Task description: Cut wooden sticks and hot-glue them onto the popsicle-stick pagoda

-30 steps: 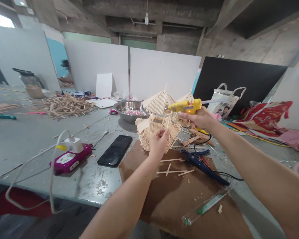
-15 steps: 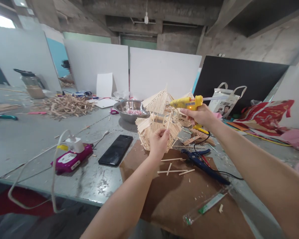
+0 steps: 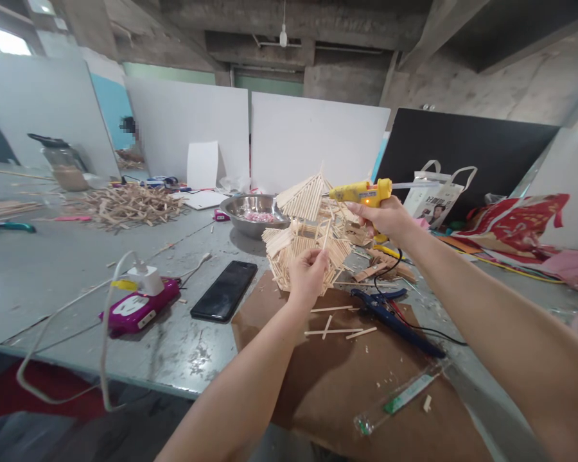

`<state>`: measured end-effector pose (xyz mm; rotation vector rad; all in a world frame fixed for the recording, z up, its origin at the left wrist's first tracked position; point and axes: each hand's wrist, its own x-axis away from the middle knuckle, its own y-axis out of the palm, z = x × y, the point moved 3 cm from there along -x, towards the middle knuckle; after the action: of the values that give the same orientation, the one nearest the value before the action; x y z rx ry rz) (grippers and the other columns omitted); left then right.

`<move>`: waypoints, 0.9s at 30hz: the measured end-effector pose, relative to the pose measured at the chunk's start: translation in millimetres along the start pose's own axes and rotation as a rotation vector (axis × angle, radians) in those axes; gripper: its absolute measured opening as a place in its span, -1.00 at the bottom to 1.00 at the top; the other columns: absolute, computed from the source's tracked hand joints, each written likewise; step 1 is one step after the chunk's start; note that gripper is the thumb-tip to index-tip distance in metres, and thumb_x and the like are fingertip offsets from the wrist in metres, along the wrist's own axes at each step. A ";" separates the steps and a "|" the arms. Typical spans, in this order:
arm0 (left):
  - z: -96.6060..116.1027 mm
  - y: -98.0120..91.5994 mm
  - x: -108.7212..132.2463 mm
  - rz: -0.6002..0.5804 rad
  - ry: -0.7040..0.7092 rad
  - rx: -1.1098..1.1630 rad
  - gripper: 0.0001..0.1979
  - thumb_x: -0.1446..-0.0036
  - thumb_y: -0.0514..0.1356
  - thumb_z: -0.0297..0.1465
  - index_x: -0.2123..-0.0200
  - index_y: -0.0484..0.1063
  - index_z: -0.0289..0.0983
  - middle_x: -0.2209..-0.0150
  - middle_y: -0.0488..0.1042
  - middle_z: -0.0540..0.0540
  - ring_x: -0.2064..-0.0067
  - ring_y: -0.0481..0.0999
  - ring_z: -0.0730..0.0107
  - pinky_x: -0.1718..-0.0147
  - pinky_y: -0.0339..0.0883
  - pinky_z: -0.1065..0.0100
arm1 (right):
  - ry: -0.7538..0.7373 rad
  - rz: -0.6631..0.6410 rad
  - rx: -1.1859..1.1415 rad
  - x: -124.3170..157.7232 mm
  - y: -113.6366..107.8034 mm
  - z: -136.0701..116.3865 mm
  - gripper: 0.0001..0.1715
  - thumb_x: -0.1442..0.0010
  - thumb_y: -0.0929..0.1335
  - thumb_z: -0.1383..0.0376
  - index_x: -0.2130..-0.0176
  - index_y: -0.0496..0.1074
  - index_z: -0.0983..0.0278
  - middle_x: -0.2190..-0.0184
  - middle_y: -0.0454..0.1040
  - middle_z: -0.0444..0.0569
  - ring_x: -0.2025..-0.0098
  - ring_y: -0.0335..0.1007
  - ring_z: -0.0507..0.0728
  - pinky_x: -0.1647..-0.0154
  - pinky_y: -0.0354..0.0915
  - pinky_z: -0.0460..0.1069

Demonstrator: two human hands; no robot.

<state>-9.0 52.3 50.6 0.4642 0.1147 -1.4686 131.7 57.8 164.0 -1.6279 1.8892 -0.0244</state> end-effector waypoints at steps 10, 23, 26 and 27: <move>2.0 0.7 0.3 0.000 -0.003 0.012 -0.79 0.11 0.14 -0.31 0.64 0.29 -0.31 0.74 0.21 0.09 0.70 0.12 0.67 0.71 -0.01 0.54 | 0.009 0.061 0.036 -3.1 -1.2 0.4 -0.74 0.11 0.36 0.20 0.66 0.25 0.26 0.80 0.18 -0.21 0.81 0.03 -0.09 0.84 0.08 -0.10; 3.6 0.3 0.2 0.037 -0.032 0.062 -0.79 0.13 0.15 -0.32 0.66 0.28 -0.31 0.75 0.20 0.09 0.72 0.09 0.70 0.75 -0.03 0.55 | 0.018 0.011 -0.045 5.1 -2.0 -0.4 -0.79 0.15 0.38 0.23 0.59 0.32 0.32 0.82 0.17 -0.24 0.84 0.02 -0.11 0.87 0.03 -0.14; 3.3 -0.1 -0.5 0.049 -0.041 0.091 -0.80 0.13 0.16 -0.33 0.66 0.28 -0.31 0.75 0.20 0.10 0.73 0.09 0.70 0.75 -0.02 0.55 | 0.004 -0.047 -0.023 9.7 -4.1 2.3 -0.78 0.16 0.39 0.24 0.63 0.31 0.30 0.84 0.17 -0.25 0.84 0.02 -0.10 0.87 0.03 -0.15; 2.9 -0.3 -0.9 0.053 -0.042 0.099 -0.81 0.13 0.16 -0.34 0.65 0.28 -0.31 0.76 0.20 0.10 0.73 0.10 0.70 0.75 -0.02 0.55 | -0.006 -0.063 -0.007 11.1 -4.9 3.2 -0.80 0.16 0.38 0.24 0.63 0.31 0.30 0.83 0.18 -0.24 0.84 0.03 -0.10 0.86 0.03 -0.15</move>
<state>-10.0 52.1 53.5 0.5125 -0.0036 -1.4350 137.2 47.9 158.4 -1.6898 1.8355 -0.0391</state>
